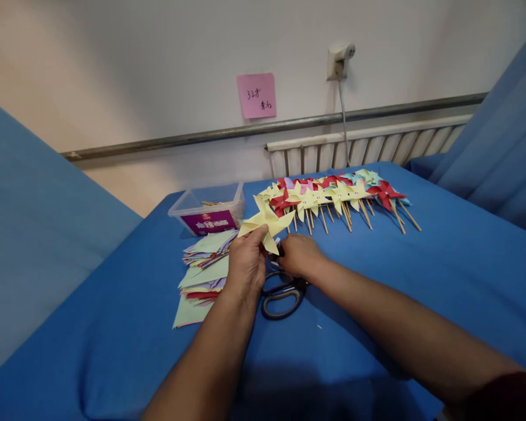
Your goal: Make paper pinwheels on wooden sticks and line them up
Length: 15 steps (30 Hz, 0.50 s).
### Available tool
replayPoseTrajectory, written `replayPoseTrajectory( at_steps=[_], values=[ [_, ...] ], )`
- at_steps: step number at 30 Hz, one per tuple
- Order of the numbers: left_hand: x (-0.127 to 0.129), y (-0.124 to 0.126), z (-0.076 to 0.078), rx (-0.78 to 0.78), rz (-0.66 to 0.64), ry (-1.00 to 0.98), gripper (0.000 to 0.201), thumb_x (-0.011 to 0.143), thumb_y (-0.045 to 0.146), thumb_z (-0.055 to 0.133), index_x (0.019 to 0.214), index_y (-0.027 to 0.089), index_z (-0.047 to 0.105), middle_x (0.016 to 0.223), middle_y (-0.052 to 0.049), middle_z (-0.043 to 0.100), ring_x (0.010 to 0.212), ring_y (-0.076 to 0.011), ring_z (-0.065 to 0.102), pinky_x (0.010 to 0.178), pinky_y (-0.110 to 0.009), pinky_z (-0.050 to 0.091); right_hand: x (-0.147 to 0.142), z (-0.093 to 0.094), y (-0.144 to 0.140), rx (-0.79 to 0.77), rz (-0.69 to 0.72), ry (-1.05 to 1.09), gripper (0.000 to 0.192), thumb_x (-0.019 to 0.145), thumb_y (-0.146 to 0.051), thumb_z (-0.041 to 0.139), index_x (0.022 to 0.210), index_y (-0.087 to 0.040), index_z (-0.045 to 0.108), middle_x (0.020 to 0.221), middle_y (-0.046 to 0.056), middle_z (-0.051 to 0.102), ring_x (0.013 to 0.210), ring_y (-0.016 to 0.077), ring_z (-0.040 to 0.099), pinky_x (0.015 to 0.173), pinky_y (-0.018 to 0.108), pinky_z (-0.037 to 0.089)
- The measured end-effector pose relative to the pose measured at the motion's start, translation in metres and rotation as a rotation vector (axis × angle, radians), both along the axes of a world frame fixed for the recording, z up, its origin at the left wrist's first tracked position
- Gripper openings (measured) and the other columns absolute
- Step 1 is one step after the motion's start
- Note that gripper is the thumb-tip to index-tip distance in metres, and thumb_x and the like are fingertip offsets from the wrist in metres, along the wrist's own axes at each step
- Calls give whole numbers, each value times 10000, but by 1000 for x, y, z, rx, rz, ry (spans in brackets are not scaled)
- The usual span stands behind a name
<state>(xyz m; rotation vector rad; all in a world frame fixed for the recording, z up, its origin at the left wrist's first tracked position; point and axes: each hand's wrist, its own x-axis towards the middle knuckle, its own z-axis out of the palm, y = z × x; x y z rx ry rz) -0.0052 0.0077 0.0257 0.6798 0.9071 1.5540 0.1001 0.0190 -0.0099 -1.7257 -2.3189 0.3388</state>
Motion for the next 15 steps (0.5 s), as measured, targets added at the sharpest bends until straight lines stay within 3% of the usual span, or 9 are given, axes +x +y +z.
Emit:
replayPoseTrajectory(
  at_steps=[8,15],
  values=[
    [0,-1,-1,2,-9,4,258,589,119,762,836,69,705,793,-109,743,758,-232,708,713,-307,562,0,-5,-5,63,69,13,224,818,-187,530,959,-174,702,1023,145,677,966,286,610,806,384,435],
    [-1,-2,1,-17,19,16,245,563,117,783,788,69,700,776,-89,739,654,-169,680,628,-240,527,11,-9,-3,95,80,307,160,847,-200,549,937,-212,681,1085,76,652,1043,211,583,885,326,422]
  ],
)
